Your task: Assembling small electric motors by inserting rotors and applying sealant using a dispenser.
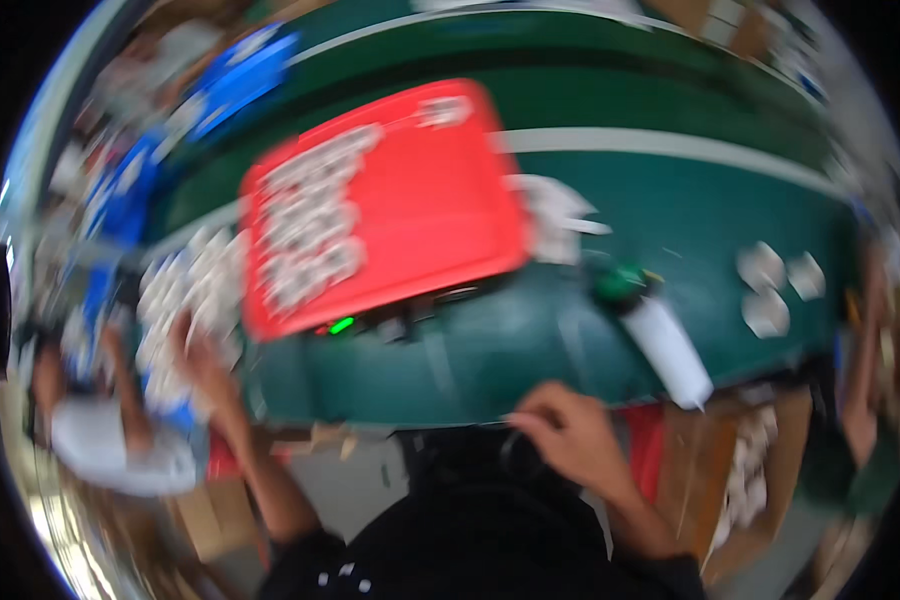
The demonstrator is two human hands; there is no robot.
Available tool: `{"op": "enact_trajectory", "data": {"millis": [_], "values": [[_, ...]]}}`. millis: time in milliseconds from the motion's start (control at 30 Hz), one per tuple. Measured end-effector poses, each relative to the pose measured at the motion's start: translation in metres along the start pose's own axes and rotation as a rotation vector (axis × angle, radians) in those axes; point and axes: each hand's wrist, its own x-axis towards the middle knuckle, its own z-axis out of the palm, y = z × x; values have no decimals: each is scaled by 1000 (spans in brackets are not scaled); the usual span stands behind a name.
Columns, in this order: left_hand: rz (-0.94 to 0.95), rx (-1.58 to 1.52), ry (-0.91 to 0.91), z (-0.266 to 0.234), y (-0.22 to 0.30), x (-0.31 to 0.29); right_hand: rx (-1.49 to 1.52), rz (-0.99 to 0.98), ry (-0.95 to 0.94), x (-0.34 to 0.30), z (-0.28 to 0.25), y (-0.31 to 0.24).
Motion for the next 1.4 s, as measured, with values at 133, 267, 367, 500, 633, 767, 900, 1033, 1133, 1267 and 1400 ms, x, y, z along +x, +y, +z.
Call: {"op": "enact_trajectory", "data": {"millis": [133, 267, 367, 500, 633, 767, 900, 1033, 1133, 1267, 1400], "values": [[-53, -33, 53, -27, 76, -95, 57, -43, -59, 5, -27, -10], [-161, -394, -293, 3, 114, -176, -164, -99, 413, -15, -104, 2], [-114, -582, -464, 20, 120, -192, -553, 3, 828, -11, -178, 30], [64, -587, -495, 39, 102, -187, -1064, -72, 917, -13, -266, 77], [118, -488, -387, 49, 98, -178, -1028, -98, 732, 2, -284, 97], [49, -477, -406, 51, 100, -181, -1006, 223, 696, 22, -276, 89], [-4, -479, -455, 51, 103, -179, -1076, -47, 770, 27, -281, 98], [-84, -497, -466, 50, 101, -180, -1256, -41, 753, 30, -308, 105], [-85, -481, -473, 51, 101, -180, -1293, -71, 859, 25, -343, 124], [-89, -456, -498, 53, 103, -180, -1096, 135, 865, 20, -382, 143], [-88, -428, -492, 53, 98, -181, -1081, 273, 803, 29, -399, 147]]}}
